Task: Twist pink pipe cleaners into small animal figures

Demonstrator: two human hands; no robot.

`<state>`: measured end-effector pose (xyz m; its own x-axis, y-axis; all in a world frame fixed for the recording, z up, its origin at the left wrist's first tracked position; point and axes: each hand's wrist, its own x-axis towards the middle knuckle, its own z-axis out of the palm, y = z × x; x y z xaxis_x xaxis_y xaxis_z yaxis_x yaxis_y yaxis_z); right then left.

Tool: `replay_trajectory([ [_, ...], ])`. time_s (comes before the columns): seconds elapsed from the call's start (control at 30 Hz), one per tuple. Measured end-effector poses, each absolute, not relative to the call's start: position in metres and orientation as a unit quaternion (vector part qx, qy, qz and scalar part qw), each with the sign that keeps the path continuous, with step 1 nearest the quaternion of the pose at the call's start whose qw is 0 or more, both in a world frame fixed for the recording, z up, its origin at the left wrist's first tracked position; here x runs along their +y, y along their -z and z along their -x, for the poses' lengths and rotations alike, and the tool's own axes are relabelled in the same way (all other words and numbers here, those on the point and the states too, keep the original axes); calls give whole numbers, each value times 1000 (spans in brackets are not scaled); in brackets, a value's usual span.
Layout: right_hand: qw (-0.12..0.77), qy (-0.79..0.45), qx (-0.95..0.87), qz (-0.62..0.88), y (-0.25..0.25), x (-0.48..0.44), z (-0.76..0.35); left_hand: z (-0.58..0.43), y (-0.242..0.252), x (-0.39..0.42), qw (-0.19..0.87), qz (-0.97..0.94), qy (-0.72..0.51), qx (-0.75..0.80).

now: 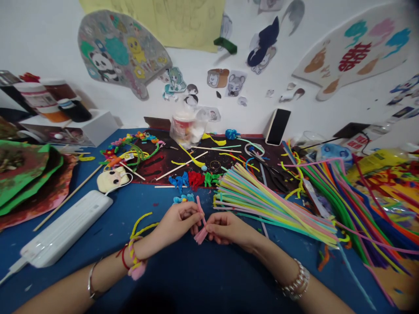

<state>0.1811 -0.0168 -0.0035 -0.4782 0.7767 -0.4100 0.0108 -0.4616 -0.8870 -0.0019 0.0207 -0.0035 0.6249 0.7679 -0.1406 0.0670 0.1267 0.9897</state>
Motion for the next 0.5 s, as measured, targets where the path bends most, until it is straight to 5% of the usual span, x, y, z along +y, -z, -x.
replay_trajectory([
  [0.5, 294, -699, -476, 445, 6, -19, -173, 1, -4, 18, 656, -615, -267, 346],
])
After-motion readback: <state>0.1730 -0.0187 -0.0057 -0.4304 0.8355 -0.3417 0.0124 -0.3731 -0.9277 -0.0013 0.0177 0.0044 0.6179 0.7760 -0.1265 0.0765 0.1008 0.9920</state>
